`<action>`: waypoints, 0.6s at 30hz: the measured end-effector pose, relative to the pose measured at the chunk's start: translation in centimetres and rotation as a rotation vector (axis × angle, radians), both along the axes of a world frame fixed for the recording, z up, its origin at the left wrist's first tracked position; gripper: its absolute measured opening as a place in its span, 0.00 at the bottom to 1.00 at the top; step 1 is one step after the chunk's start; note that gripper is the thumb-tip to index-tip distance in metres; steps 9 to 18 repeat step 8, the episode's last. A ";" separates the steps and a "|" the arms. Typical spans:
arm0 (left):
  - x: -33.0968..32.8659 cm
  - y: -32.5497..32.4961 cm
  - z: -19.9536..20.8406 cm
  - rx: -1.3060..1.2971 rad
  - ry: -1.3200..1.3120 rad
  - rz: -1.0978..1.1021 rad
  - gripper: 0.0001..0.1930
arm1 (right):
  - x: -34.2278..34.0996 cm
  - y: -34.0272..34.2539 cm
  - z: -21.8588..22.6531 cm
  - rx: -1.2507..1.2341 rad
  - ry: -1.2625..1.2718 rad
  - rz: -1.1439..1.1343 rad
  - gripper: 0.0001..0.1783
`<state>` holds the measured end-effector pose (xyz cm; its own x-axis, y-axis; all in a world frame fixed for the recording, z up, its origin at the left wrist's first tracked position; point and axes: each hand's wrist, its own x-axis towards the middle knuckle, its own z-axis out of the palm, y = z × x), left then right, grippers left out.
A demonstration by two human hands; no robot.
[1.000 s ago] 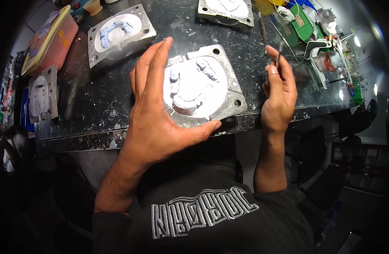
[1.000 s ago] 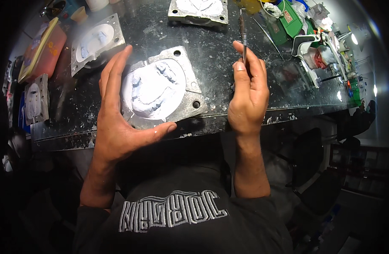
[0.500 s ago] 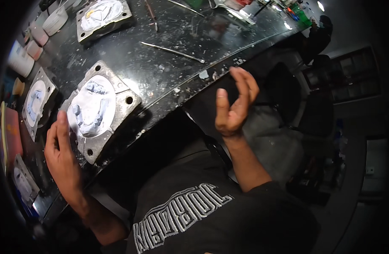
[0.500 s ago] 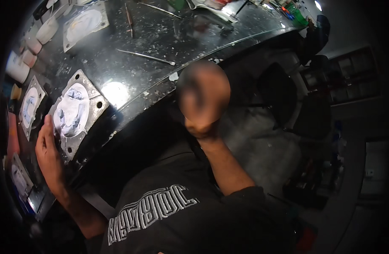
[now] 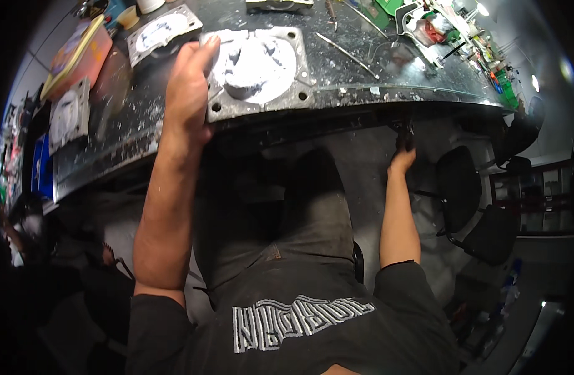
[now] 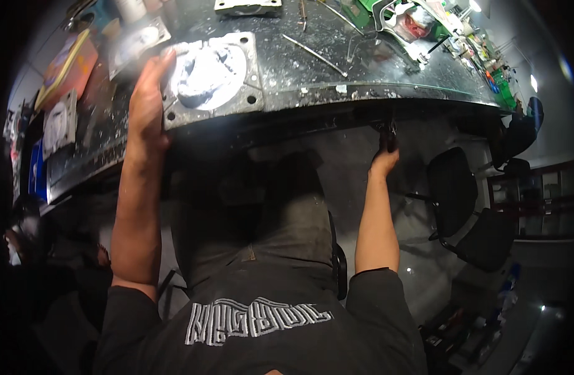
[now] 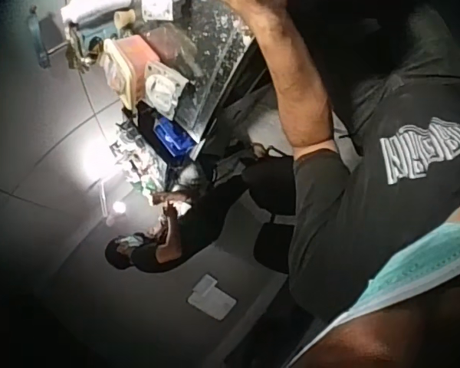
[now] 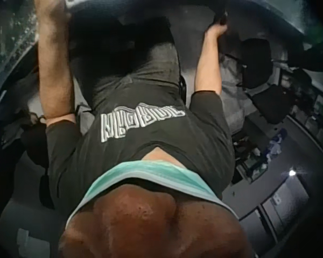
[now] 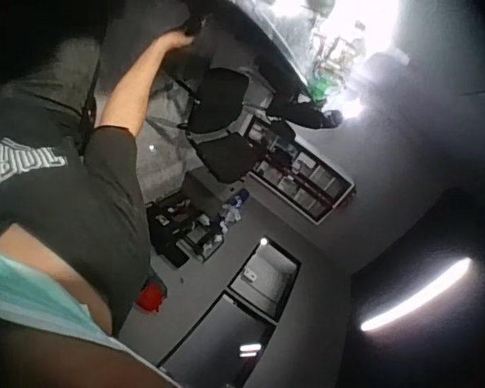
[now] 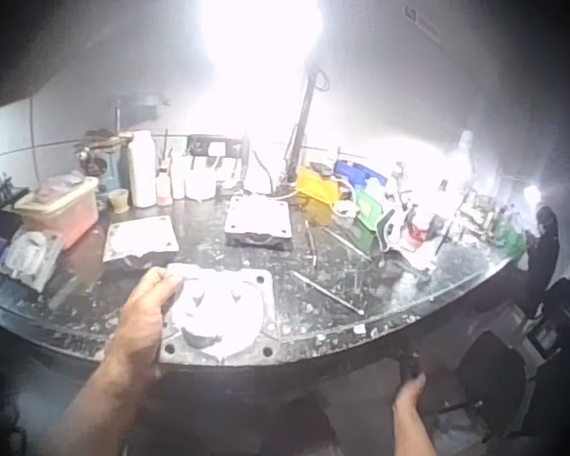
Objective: The person cleans a workbench, then uses a sculpting tool to shape white clay inside a square mold. They repeatedly smooth and refine the clay surface with the tool.
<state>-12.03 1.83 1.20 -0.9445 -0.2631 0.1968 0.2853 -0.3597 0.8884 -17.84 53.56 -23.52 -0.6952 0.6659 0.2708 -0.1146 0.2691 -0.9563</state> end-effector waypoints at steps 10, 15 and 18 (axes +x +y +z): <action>5.8 -0.6 -0.4 0.168 0.228 -0.058 0.18 | 6.3 -2.5 3.1 -0.607 0.518 0.162 0.18; 5.8 -0.6 -0.4 0.168 0.228 -0.058 0.18 | 6.3 -2.5 3.1 -0.607 0.518 0.162 0.18; 5.8 -0.6 -0.4 0.168 0.228 -0.058 0.18 | 6.3 -2.5 3.1 -0.607 0.518 0.162 0.18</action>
